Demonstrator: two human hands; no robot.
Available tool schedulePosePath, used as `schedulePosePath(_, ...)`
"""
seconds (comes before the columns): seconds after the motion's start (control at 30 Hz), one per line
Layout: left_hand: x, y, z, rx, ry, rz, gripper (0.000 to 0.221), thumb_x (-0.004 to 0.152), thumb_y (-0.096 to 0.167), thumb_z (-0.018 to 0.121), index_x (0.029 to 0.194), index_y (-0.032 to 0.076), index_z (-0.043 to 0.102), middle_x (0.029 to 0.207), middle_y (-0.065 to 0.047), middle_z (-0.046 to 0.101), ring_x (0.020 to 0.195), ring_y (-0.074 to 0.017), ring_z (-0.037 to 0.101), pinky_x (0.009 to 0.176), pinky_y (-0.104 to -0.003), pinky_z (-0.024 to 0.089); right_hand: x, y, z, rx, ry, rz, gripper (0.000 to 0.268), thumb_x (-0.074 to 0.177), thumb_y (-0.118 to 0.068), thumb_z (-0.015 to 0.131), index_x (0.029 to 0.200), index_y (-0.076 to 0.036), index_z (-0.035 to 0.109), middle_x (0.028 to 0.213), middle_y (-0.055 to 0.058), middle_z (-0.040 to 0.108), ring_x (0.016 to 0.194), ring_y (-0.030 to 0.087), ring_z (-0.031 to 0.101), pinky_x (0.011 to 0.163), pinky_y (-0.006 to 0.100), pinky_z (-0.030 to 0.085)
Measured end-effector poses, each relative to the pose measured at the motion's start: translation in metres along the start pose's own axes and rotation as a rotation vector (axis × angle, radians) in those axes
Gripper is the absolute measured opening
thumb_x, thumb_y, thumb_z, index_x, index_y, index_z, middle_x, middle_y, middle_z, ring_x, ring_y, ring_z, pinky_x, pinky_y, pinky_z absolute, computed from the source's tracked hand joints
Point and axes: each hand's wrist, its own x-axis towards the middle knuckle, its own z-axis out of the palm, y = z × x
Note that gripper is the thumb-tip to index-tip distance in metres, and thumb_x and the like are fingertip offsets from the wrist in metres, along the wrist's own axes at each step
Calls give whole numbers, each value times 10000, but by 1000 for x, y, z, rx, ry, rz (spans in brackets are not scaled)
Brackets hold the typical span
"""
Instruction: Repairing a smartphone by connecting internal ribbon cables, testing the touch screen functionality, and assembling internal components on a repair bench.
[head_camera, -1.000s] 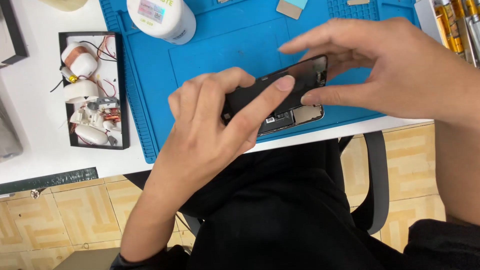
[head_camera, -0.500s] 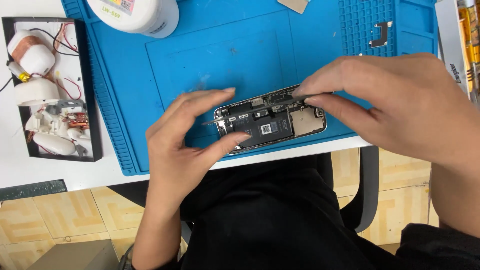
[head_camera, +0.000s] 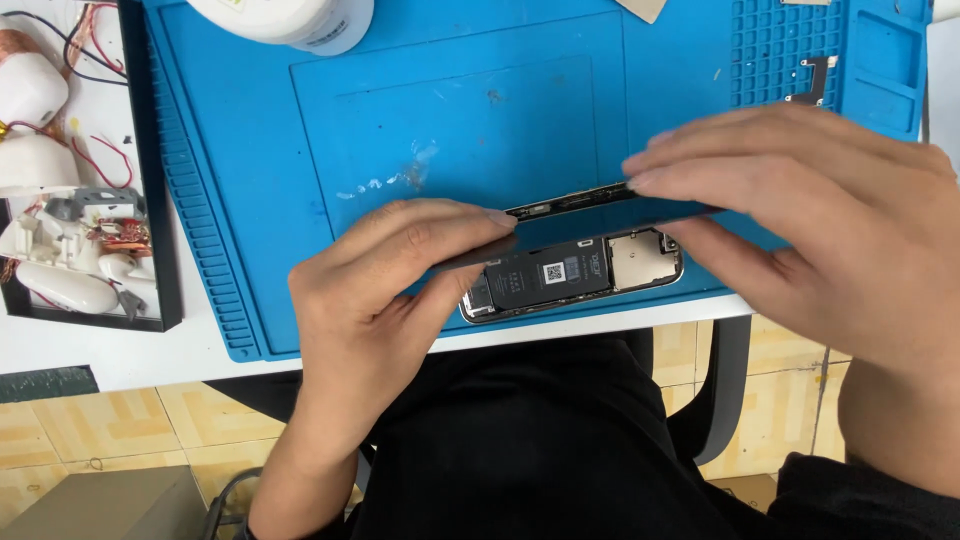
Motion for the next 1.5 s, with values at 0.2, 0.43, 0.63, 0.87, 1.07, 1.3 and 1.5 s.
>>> schedulePosePath(0.2,-5,-7,-2,-16,-21,8,207,1052,-85,741,1246,-13,736,1225,-162,795,1178,-301,805,1060,-376,689,-104,-67,15,-423,22,120,485,992,-173,933,1460,-191,806,1354,339,641,725,442,615,723,547,544)
schedulePosePath(0.43,-5,-10,-3,12,-25,48,229,1057,-115,768,1264,-22,739,1235,-175,798,1184,-323,810,1070,-390,679,-55,-84,84,-599,160,331,463,1170,-560,713,1490,-265,869,1278,193,637,903,375,465,959,570,318)
schedulePosePath(0.63,-6,-15,-6,-14,-47,61,196,1120,-120,725,1298,-39,731,1269,-203,802,1212,-354,818,1066,-400,690,-54,-66,94,-454,314,267,313,1215,-273,729,1416,-59,839,1347,266,485,1135,439,439,1071,730,348)
schedulePosePath(0.87,-12,-27,-7,8,-37,71,173,1156,-117,734,1306,-31,739,1279,-193,807,1218,-350,825,1039,-386,679,-62,-41,100,-401,470,11,385,1138,-138,591,1221,110,873,1239,328,445,1052,495,471,868,701,509)
schedulePosePath(1.07,-16,-27,-5,-8,-38,71,166,1157,-109,735,1305,-34,739,1278,-198,809,1219,-356,828,1037,-392,684,-47,-42,113,-406,653,47,381,1121,-141,583,1151,144,833,1157,302,457,1068,475,499,849,678,489)
schedulePosePath(1.3,-16,-27,-7,-60,-60,-11,159,1158,-98,737,1305,-38,739,1276,-204,811,1220,-365,832,1033,-400,690,-35,-64,113,-447,644,255,479,1158,-240,521,1167,110,849,1174,310,513,1021,470,523,861,626,489)
schedulePosePath(1.5,-14,-35,-12,-111,-83,-56,153,1158,-89,738,1304,-41,739,1274,-209,812,1221,-371,835,1030,-406,695,-38,-65,99,-405,507,212,417,1159,-184,555,1174,156,795,1174,385,508,1006,542,535,857,652,469)
